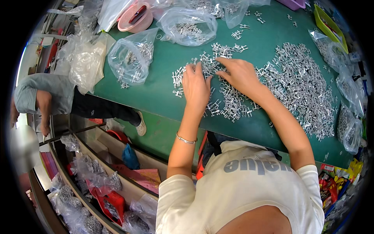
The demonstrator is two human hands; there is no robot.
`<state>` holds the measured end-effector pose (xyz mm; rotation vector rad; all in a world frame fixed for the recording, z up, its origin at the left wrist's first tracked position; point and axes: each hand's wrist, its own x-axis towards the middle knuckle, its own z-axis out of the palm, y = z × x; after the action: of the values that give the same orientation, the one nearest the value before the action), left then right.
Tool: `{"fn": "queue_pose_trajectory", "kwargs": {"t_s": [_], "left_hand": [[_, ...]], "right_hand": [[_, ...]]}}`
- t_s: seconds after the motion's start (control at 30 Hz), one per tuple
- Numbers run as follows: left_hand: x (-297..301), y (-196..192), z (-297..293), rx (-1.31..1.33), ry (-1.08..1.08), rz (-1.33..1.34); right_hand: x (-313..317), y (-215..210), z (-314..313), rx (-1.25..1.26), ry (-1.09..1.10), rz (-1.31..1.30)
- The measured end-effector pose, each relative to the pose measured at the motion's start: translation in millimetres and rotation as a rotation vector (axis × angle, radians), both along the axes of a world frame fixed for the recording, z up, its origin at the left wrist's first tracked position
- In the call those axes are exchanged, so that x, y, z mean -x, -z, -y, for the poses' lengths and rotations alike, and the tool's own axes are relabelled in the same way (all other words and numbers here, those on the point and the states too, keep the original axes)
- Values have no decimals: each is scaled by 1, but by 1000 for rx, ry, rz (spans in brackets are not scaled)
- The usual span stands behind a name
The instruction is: The person sorts small metal components by hand on a green work table, picking up individual pieces from a large pile and moving them to different areas or containers.
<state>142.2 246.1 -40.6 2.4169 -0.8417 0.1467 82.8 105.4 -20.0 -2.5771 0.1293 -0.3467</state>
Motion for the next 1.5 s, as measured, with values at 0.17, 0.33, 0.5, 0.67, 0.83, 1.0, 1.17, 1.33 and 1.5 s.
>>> {"fn": "queue_pose_trajectory", "kwargs": {"t_s": [0.17,0.33,0.5,0.67,0.83,1.0,1.17,1.33,1.5], "left_hand": [[-5,2,-18,221,29,-143],[-2,4,-33,471,-65,-545],[5,-12,-35,665,-46,-827],[20,-25,-33,682,20,-870],[27,-28,-35,745,138,-919],[29,-24,-37,783,152,-1048],[38,-13,-36,646,125,-945],[55,-8,-25,603,63,-210],[57,-15,-27,747,-35,-755]], "right_hand": [[-11,14,2,228,-54,-60],[7,-7,17,-341,19,-3],[22,-20,14,-324,54,-210],[16,-15,-3,-530,-147,-335],[26,-13,-2,-1173,-78,-533],[35,-8,-7,-1581,-47,-550],[49,-5,-15,-1056,5,-416],[61,-3,-12,-1252,3,-504],[69,0,3,-1836,-29,-463]]}}
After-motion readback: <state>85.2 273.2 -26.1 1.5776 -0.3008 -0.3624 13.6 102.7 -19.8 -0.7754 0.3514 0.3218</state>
